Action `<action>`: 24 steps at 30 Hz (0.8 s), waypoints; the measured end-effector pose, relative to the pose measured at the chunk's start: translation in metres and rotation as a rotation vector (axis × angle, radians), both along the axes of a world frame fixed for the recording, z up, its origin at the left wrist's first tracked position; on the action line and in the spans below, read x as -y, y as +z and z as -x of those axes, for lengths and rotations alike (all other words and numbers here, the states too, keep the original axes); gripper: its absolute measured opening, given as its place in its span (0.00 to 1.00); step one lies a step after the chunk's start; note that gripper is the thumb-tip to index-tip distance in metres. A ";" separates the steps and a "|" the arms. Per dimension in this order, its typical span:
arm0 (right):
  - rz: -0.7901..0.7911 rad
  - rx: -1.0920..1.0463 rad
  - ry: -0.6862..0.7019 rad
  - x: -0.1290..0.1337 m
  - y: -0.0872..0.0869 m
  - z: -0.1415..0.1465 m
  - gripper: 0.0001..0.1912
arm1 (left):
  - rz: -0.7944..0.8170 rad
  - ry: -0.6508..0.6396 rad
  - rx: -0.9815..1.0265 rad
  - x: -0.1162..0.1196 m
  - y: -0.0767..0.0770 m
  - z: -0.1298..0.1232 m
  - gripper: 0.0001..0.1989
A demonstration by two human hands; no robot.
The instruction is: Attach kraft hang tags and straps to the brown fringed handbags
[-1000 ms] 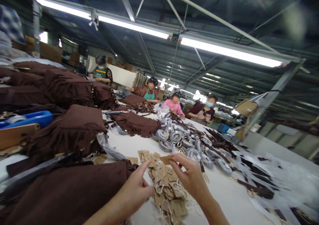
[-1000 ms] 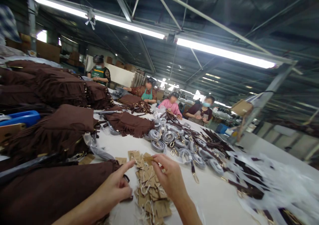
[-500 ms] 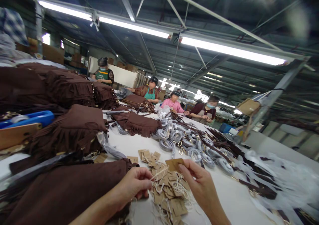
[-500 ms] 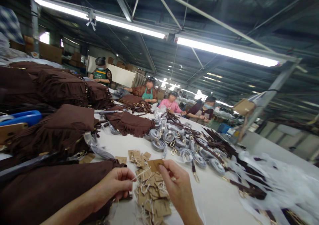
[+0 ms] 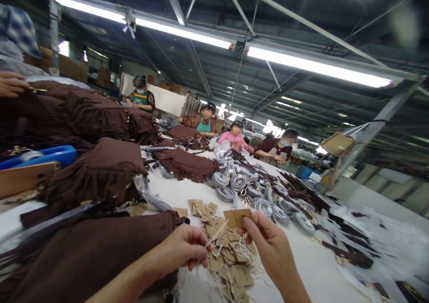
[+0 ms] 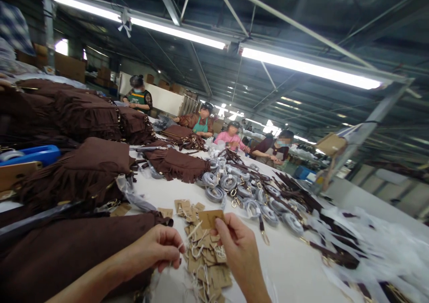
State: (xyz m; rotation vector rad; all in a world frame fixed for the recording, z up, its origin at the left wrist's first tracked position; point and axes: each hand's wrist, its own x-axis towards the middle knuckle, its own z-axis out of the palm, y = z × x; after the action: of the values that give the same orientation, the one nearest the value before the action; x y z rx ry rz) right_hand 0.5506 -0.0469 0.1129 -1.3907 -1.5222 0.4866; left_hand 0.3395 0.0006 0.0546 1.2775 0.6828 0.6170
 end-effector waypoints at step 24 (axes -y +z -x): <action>0.491 -0.357 0.386 0.028 -0.046 0.069 0.16 | -0.638 -0.212 -0.370 0.000 0.045 0.020 0.07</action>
State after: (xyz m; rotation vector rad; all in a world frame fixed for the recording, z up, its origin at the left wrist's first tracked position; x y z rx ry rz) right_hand 0.4812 -0.0749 0.0671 -1.2695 -1.4240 1.3462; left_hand 0.3192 0.0006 0.0991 2.0640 0.6593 0.4364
